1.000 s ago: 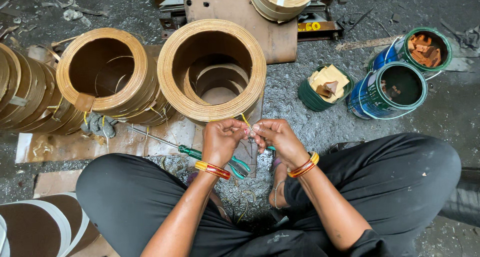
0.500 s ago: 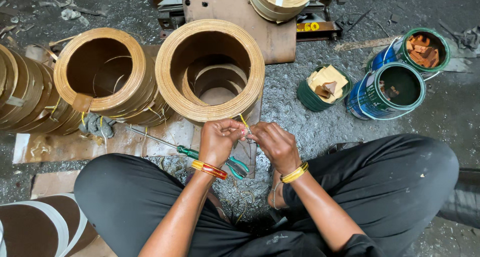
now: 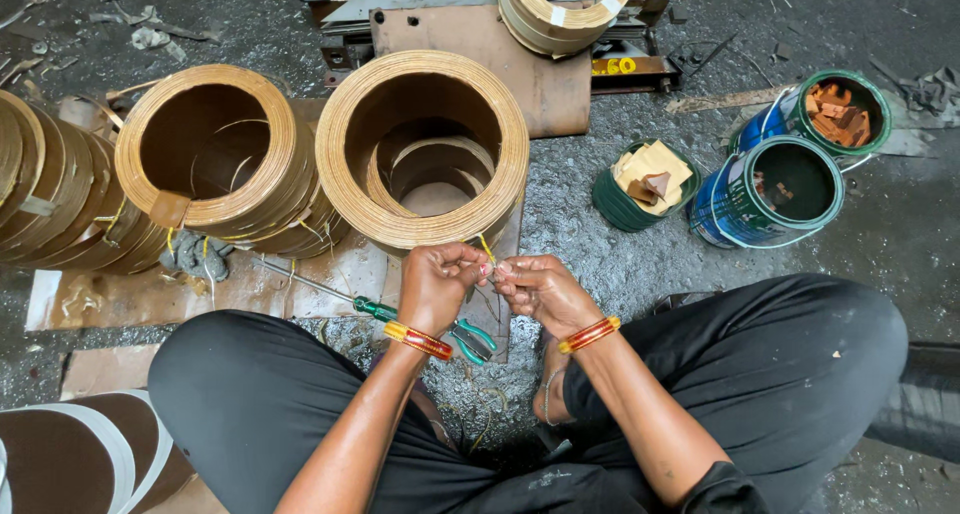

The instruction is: The person sits on the floor and uses pliers and a screwdriver to strip, cut, and twist wires on copper coils. They handle multiple coils, securing wires with tape and adjusting connections.

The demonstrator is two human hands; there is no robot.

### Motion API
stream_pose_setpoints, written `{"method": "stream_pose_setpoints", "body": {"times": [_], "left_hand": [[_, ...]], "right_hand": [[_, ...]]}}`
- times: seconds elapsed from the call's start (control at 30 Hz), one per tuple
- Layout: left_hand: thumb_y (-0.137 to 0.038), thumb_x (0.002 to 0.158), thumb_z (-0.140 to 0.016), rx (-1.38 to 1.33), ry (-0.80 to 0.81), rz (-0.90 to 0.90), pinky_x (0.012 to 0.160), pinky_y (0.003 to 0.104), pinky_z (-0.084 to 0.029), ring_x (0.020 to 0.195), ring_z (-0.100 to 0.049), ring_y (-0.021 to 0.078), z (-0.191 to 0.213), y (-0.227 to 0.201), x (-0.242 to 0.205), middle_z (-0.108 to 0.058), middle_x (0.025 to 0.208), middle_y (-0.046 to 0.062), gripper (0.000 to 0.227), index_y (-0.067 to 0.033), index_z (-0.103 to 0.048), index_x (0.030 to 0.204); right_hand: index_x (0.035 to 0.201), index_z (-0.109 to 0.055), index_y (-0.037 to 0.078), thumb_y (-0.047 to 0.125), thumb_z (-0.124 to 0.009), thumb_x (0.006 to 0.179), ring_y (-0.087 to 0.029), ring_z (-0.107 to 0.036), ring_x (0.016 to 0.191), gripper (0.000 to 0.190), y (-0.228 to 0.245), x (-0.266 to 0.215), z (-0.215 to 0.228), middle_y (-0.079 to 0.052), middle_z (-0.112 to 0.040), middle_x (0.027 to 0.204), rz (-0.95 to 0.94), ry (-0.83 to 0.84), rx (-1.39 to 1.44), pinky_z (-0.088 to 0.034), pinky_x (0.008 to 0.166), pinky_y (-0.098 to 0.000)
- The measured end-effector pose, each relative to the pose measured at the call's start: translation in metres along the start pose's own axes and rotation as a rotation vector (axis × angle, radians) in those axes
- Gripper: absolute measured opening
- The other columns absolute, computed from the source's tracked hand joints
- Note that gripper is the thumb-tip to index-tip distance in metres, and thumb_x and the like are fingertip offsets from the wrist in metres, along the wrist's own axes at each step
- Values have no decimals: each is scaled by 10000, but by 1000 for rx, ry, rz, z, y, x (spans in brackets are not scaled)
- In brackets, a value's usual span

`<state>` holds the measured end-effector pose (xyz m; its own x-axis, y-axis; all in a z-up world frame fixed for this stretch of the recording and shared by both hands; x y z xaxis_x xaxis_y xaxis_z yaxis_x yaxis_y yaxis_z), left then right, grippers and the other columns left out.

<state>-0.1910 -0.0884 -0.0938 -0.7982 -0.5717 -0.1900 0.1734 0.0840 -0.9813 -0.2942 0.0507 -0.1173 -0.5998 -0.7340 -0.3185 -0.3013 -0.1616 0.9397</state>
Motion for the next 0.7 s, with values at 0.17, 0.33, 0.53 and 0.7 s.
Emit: {"method": "stream_pose_setpoints", "body": {"times": [0.17,0.33,0.53,0.7], "left_hand": [[16,831,-780,-13,-7,27,595,220,-534,646,-686,84,1,1,-1,-750,756,68,78,55,-769,897],[24,831,-778,-30,18,17,592,221,-526,652,-676,81,0,0,-3,-747,757,70,73,59,-769,894],[39,846,-753,-113,68,-5,595,206,-521,664,-675,71,-2,5,-2,-747,765,58,51,55,-764,893],[30,840,-767,-114,42,40,544,211,-472,648,-658,70,-2,8,1,-738,752,56,60,49,-762,897]], "right_hand": [[1039,-694,11,111,-721,946,-194,-636,782,139,46,-33,-4,-74,-674,913,649,-255,-768,-523,669,-323],[1054,-690,19,76,-768,858,-225,-673,865,218,75,-56,-28,-77,-670,995,1074,-227,-1142,-548,708,-347],[950,-652,11,70,-785,866,-236,-654,824,168,71,-47,-32,-91,-651,940,1100,-251,-1196,-532,681,-358],[913,-649,12,-19,-694,857,-241,-644,811,78,47,-41,-25,-90,-617,847,918,-323,-993,-515,695,-366]]}}
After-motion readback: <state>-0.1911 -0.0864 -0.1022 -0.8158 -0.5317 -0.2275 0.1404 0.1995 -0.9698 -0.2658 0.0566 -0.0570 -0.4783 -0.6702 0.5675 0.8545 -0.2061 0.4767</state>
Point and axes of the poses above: each hand's wrist, its own x-axis towards the middle knuckle, its own z-axis out of the back of the hand, y = z × x, the point moved 4 cm from there along x, towards the middle knuckle
